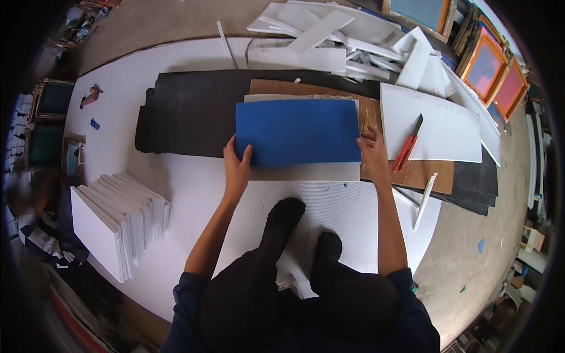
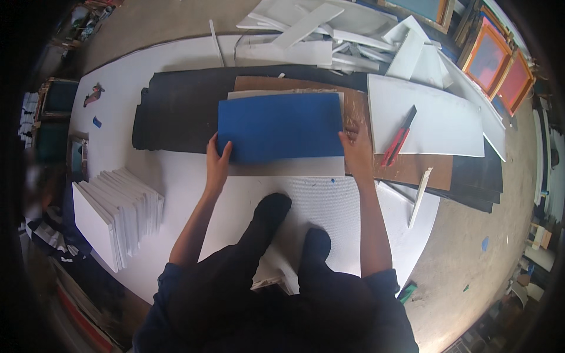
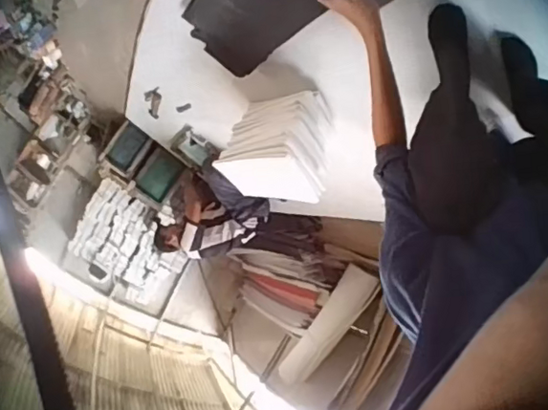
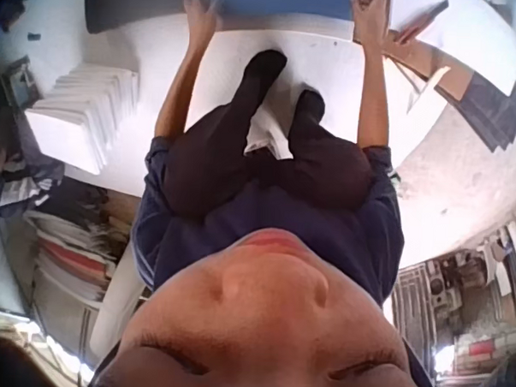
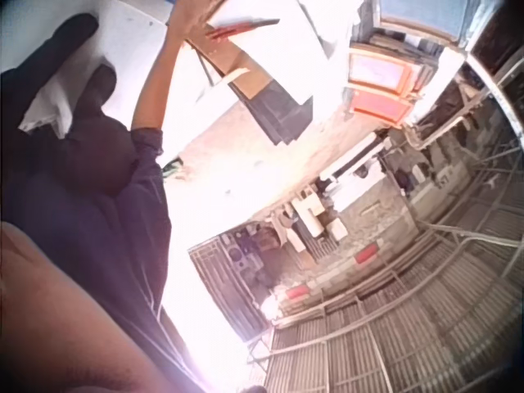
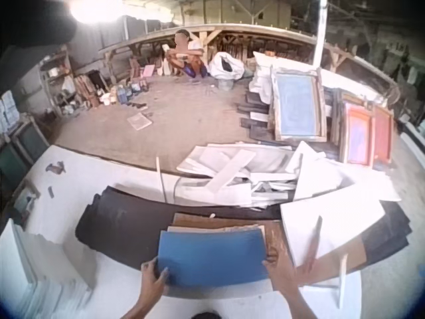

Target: The person sits on the floor and uses a utility knife to cut white foam sheets. They place a blue rectangular template on the foam to guide the cuts, trimming the foam along the template's edges. The person repeatedly aligns the template, cuts the foam, and removes the excess pieces.

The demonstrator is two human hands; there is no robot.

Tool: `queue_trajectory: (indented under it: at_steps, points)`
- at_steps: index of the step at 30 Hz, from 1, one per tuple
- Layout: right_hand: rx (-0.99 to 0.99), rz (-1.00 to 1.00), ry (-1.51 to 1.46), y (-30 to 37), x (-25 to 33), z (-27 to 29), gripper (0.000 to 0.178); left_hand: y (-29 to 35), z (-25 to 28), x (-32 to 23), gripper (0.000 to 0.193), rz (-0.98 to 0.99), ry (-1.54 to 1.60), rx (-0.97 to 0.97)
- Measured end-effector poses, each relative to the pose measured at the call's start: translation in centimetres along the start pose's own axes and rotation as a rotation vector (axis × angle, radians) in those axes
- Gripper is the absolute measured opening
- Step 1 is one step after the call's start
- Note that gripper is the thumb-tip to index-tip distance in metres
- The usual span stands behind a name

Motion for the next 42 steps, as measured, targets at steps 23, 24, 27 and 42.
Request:
queue_trajectory:
  at_steps: [23,24,27,42]
  points:
    - [-0.080,-0.123,-0.019,3.6,-1.2,1.3,0.045,-0.4,2.2,-1.1,0.036,0.218,0.064,0.356]
    - [-0.083,-0.116,-0.024,3.7,-1.4,1.4,0.045,-0.2,2.2,-1.3,0.036,0.208,0.050,0.352]
    - [-0.029,-0.089,0.074,3.6,-2.1,0.8,0.045,-0.2,2.2,-1.0,0.036,0.185,0.023,0.335]
    - [-0.046,-0.085,-0.124,3.5,-1.2,0.9,0.042,-0.9,2.7,-1.9,0.035,0.171,0.029,0.317]
Point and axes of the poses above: each hand's wrist, its own y-axis away from the middle knuckle, its own z-axis out of the back of the hand, x = y × z, the point moved 6 cm from there along -y, towards the middle knuckle, and after that the axes turned 7 degrees about y, right-handed, at the moved point
